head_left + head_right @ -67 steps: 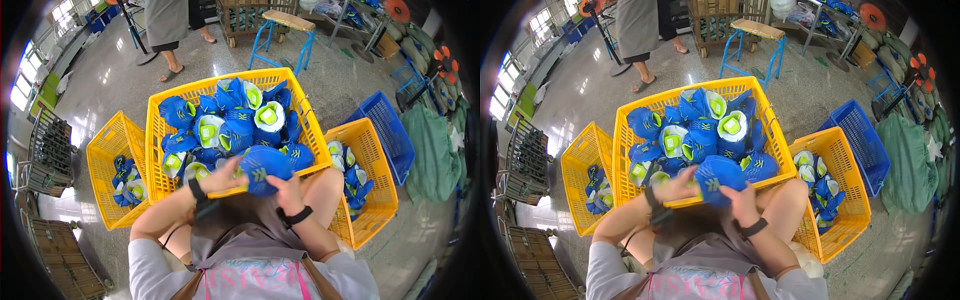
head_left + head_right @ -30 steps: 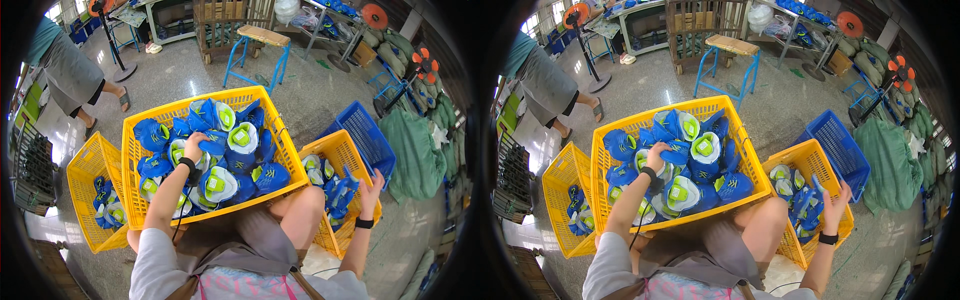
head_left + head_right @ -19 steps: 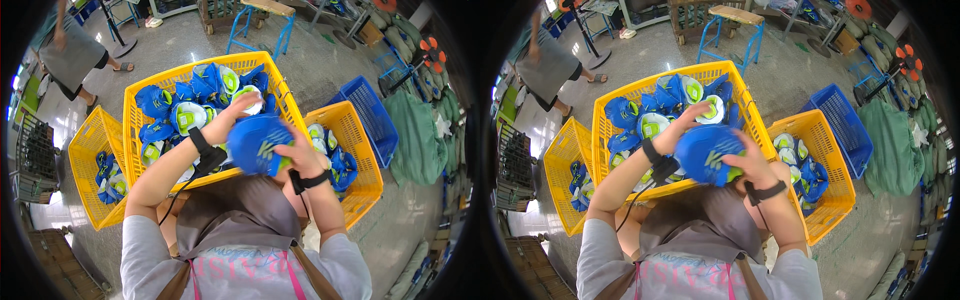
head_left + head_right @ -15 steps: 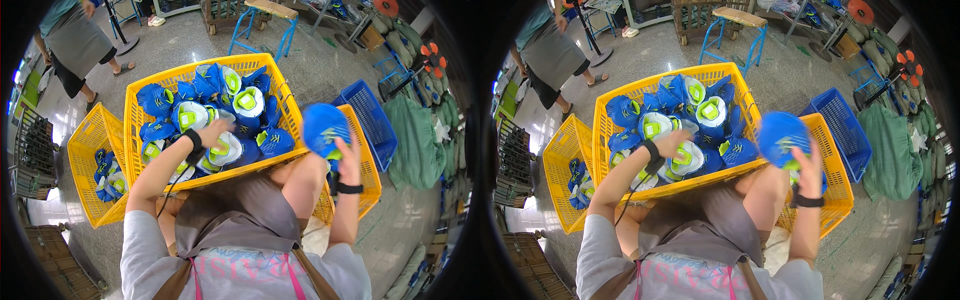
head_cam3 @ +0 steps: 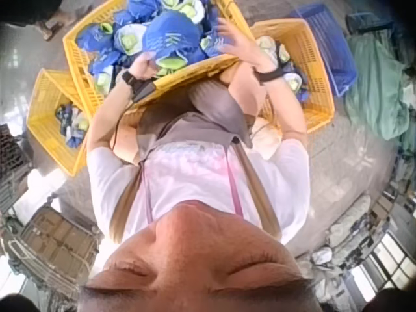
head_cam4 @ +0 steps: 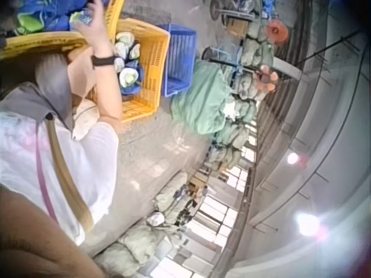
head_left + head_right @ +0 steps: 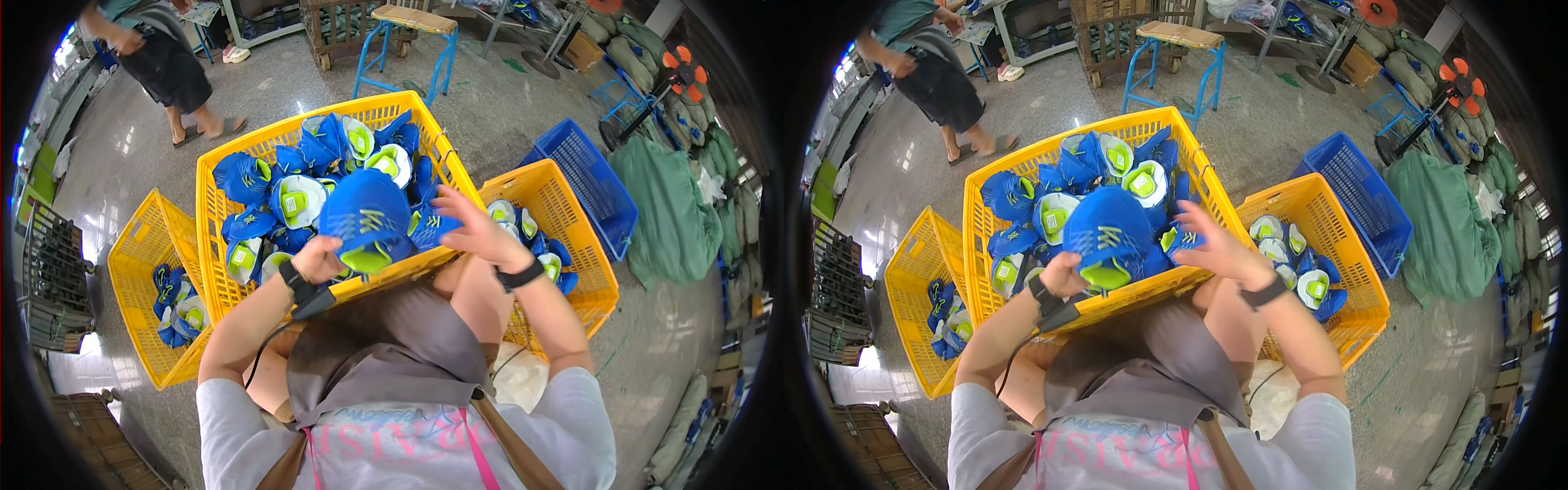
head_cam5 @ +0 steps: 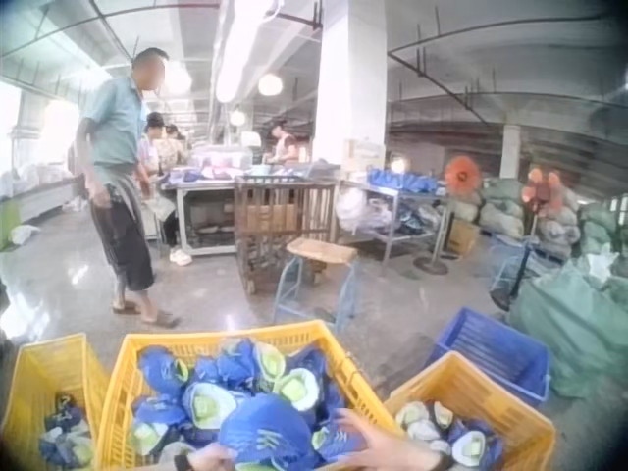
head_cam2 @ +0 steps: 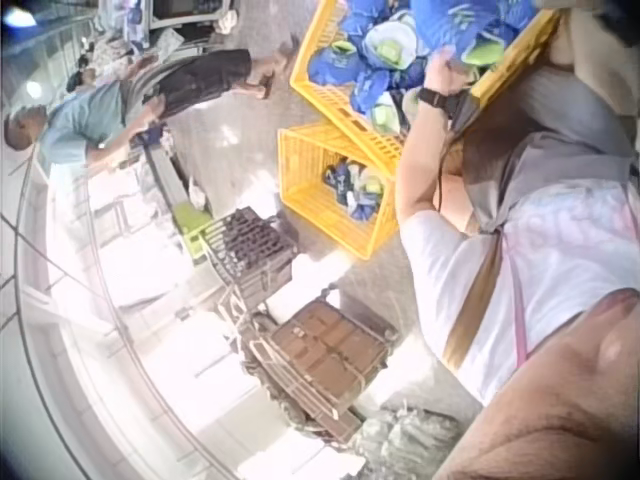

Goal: Sorting and organizing blue shoe uppers into yellow plastic crates in an industrial footwear manufacturing facility.

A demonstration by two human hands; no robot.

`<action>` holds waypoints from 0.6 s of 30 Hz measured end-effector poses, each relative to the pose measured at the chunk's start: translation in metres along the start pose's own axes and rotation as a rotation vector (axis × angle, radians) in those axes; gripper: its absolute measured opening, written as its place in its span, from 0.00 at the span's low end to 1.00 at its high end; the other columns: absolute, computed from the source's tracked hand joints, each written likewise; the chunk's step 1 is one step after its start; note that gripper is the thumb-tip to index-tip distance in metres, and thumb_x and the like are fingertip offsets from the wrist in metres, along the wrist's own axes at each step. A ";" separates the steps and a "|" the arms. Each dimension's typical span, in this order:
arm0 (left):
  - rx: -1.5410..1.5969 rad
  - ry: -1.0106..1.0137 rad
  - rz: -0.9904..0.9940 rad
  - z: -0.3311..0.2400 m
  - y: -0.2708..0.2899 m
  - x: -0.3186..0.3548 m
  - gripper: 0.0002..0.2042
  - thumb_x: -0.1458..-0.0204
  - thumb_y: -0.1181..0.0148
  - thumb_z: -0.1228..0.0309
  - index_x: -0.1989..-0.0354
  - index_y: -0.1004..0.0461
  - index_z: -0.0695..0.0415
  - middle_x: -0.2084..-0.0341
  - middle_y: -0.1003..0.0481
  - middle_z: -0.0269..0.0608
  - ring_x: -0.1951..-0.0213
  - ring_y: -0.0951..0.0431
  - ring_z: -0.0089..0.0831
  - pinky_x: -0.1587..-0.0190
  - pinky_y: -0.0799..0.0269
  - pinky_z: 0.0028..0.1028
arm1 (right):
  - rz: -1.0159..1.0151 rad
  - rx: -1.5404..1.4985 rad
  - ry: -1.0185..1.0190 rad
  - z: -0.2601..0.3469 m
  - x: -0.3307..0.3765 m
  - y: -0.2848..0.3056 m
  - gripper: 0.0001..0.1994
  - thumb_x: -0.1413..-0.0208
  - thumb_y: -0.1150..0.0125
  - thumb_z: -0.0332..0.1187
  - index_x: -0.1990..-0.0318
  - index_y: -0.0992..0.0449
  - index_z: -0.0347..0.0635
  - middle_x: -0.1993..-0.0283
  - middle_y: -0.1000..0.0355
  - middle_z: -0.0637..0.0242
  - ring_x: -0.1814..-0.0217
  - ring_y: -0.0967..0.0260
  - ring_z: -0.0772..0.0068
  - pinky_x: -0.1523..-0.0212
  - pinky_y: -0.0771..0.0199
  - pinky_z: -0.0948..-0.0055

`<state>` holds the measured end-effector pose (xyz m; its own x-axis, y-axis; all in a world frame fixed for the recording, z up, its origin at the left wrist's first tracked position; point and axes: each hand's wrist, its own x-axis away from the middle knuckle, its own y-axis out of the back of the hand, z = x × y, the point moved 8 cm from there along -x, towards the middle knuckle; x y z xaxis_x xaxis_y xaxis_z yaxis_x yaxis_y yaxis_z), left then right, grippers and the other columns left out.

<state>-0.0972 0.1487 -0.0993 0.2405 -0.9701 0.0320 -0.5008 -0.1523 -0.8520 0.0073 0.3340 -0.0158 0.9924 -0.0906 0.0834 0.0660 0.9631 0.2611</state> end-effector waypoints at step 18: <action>-1.834 0.069 -0.254 -0.074 0.134 0.011 0.21 0.50 0.45 0.62 0.49 0.33 0.59 0.59 0.25 0.43 0.59 0.25 0.35 0.56 0.30 0.31 | -0.259 -0.813 -0.148 -0.031 0.022 -0.018 0.29 0.59 0.34 0.25 0.47 0.38 0.35 0.52 0.32 0.61 0.50 0.34 0.69 0.48 0.35 0.70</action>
<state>-0.2226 0.1035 -0.1742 0.4382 -0.8920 0.1113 -0.6371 -0.2209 0.7384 0.0309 0.3223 -0.0486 0.9159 -0.3095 0.2556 0.3979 0.7848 -0.4753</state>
